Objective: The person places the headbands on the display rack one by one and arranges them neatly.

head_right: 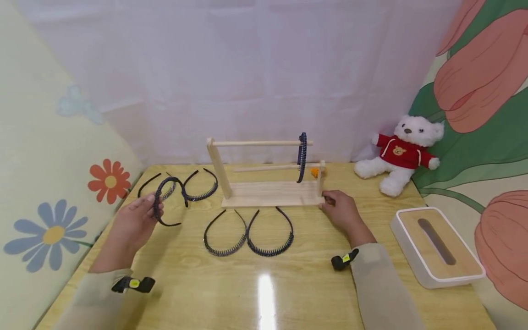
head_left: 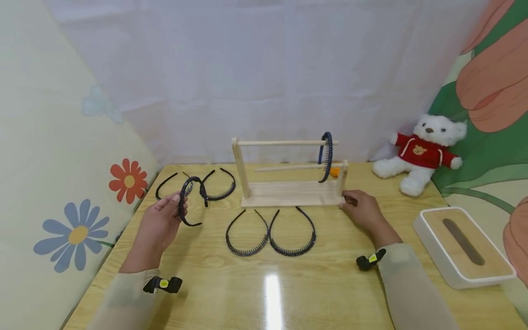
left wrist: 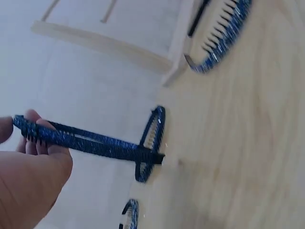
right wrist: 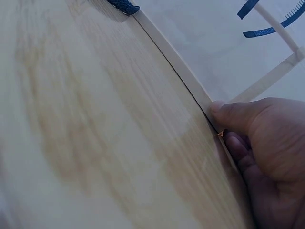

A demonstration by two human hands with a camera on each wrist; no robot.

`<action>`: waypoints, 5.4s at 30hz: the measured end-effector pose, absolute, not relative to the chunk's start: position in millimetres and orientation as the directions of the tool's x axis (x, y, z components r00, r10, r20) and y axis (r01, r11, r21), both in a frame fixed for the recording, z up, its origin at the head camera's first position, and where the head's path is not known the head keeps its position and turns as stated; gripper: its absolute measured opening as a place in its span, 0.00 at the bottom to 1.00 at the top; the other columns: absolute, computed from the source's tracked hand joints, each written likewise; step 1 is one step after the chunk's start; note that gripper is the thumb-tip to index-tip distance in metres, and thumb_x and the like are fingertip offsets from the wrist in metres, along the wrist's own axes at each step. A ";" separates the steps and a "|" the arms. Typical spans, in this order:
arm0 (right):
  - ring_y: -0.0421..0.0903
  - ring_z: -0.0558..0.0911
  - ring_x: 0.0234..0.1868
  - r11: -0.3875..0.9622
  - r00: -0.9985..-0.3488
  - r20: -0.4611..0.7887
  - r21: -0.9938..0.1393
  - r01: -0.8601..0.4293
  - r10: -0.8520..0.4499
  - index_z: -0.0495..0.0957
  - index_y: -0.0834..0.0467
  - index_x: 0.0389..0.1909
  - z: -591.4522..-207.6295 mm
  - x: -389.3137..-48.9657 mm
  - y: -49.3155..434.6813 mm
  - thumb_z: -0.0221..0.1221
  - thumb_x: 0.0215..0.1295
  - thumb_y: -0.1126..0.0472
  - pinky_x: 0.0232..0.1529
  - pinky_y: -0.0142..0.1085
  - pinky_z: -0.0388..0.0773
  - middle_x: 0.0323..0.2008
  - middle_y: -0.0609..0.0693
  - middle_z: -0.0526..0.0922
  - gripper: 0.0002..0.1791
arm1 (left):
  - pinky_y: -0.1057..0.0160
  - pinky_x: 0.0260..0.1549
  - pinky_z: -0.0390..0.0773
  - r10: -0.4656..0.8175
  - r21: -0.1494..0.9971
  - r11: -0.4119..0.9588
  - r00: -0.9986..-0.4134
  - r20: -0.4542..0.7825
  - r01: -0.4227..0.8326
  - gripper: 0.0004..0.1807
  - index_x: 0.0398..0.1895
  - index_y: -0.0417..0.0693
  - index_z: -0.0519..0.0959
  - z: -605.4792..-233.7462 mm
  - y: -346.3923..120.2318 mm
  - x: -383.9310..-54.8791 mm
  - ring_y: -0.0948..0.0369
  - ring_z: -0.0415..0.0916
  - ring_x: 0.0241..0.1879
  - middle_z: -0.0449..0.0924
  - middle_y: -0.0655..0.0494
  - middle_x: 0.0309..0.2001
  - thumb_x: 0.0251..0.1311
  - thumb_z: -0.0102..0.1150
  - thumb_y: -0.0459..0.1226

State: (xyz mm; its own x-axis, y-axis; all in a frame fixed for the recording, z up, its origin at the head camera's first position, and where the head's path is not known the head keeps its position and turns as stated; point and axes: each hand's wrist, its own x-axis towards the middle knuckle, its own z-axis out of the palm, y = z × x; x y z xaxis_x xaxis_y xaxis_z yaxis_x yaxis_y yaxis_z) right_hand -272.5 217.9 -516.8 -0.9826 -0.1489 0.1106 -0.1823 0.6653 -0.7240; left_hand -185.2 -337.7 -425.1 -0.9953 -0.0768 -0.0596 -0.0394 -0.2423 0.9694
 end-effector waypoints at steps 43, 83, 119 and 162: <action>0.64 0.85 0.61 0.651 -0.976 0.151 -0.727 -0.217 -0.156 0.81 0.67 0.68 -519.0 -273.7 217.8 0.68 0.76 0.61 0.68 0.60 0.80 0.60 0.68 0.85 0.24 | 0.70 0.49 0.88 -0.161 0.735 -0.611 -0.955 0.247 0.293 0.20 0.47 0.45 0.91 -280.6 -144.9 -257.0 0.60 0.89 0.42 0.92 0.51 0.43 0.79 0.50 0.20; 0.63 0.86 0.59 0.658 -0.973 0.172 -0.717 -0.230 -0.152 0.82 0.68 0.65 -522.8 -278.4 219.3 0.70 0.74 0.62 0.67 0.59 0.81 0.58 0.66 0.87 0.23 | 0.71 0.51 0.87 -0.073 0.928 -0.327 -0.984 0.165 0.179 0.18 0.64 0.30 0.82 -376.6 -40.0 -272.0 0.66 0.84 0.46 0.88 0.60 0.44 0.73 0.60 0.20; 0.63 0.86 0.60 0.664 -0.975 0.167 -0.714 -0.223 -0.147 0.82 0.67 0.66 -522.6 -277.5 219.6 0.69 0.75 0.62 0.65 0.59 0.82 0.61 0.67 0.86 0.23 | 0.66 0.58 0.87 0.000 0.962 -0.241 -0.991 0.134 0.130 0.19 0.66 0.39 0.84 -391.6 -26.3 -278.0 0.63 0.85 0.53 0.88 0.43 0.60 0.75 0.62 0.24; 0.64 0.86 0.60 0.665 -0.978 0.154 -0.718 -0.207 -0.139 0.82 0.66 0.67 -522.3 -278.9 218.8 0.69 0.75 0.61 0.66 0.59 0.81 0.60 0.66 0.87 0.24 | 0.64 0.63 0.85 0.028 0.950 -0.294 -0.992 0.121 0.108 0.20 0.69 0.42 0.83 -391.2 -27.5 -277.1 0.63 0.85 0.55 0.86 0.46 0.61 0.79 0.60 0.28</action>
State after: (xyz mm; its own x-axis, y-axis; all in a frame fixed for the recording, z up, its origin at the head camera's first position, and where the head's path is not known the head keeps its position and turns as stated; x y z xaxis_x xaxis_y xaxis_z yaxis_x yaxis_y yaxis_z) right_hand -278.9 218.8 -522.3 -0.9782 -0.1385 0.1544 -0.2074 0.6646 -0.7178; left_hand -277.1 -27.5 -391.2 -0.9923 0.0278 0.1210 0.1076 -0.2940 0.9497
